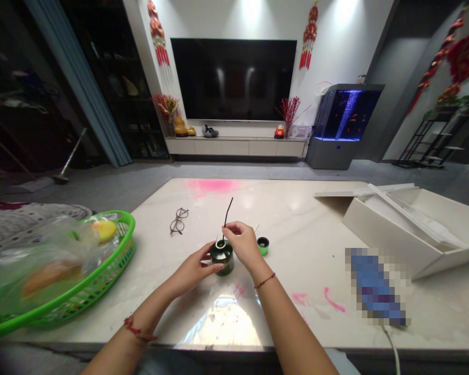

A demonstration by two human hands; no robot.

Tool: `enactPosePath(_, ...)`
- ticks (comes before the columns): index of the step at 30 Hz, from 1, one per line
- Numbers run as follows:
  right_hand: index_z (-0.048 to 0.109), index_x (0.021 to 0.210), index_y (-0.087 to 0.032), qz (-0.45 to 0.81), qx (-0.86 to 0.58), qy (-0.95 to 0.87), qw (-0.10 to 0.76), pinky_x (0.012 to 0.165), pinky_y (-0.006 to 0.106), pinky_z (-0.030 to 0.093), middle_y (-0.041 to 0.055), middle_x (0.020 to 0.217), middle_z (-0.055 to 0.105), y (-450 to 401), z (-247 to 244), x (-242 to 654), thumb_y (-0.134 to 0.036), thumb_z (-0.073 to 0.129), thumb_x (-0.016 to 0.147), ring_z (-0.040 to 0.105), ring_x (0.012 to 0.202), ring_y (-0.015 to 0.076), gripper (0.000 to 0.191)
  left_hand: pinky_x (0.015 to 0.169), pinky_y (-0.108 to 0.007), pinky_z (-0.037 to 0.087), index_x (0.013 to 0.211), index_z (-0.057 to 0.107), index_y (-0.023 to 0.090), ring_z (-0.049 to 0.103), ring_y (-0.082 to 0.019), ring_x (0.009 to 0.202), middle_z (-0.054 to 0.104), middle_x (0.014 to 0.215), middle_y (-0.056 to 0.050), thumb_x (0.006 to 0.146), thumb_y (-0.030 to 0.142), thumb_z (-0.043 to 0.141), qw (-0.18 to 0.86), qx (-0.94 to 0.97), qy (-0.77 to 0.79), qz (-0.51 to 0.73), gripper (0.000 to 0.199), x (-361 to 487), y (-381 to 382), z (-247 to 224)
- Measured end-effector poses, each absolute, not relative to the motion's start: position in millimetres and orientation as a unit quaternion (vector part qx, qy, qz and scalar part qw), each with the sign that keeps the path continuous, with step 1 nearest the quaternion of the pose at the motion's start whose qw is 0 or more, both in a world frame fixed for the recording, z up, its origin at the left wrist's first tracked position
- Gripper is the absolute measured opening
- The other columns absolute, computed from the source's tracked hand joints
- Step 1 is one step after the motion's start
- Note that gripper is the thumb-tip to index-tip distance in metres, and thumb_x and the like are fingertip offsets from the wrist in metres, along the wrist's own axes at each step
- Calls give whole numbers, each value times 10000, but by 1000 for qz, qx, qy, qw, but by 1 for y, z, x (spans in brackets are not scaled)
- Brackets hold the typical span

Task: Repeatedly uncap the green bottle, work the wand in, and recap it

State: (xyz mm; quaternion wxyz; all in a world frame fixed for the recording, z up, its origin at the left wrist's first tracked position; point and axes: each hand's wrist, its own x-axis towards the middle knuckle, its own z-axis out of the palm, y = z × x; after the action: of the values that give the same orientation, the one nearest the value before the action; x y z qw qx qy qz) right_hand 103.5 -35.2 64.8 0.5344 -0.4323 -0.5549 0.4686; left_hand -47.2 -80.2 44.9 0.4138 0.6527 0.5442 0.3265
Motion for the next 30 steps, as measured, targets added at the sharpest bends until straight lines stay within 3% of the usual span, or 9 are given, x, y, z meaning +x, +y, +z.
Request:
enactPosePath(6,608,736,-144,451,-429,-555,551,677,280,464,41,731,642,-34,65,111,-326,619,641,584,675,140,205,894,-384,433,1249,432,195,543,-266,1071,566,1201,-107,629,373,669,404,651,554,324,687,-47,-79,44)
enactPosePath(12,606,696,-148,408,-440,-621,504,657,275,469,35,691,636,-34,61,114,-273,594,648,578,646,137,134,900,-381,429,1243,434,205,556,-257,1056,565,1204,-99,636,362,670,421,650,541,327,670,-48,-79,45)
enactPosePath(21,625,827,-158,452,-421,-624,478,754,303,472,45,824,669,-30,60,129,-260,571,677,610,778,155,188,903,-381,426,1240,436,213,553,-259,1061,568,1200,-92,627,373,674,413,646,554,325,676,-48,-80,44)
enactPosePath(23,625,846,-159,389,-477,-636,465,760,310,465,52,844,669,-27,56,135,-216,511,717,606,793,161,182,892,-384,431,1244,433,219,558,-265,1054,565,1204,-94,624,394,673,409,646,559,320,688,-48,-79,43)
enactPosePath(25,628,881,-154,250,-551,-680,414,803,334,436,73,883,661,-25,50,138,-152,458,742,586,852,183,219,883,-387,435,1247,429,219,564,-270,1041,560,1209,-98,622,400,672,408,646,563,316,695,-48,-79,43)
enactPosePath(30,621,963,-126,-41,-603,-776,181,961,441,253,159,980,618,-33,37,133,-65,376,798,480,1045,267,302,879,-375,441,1245,429,196,555,-267,1050,569,1191,-109,629,389,669,405,649,560,317,689,-48,-80,44)
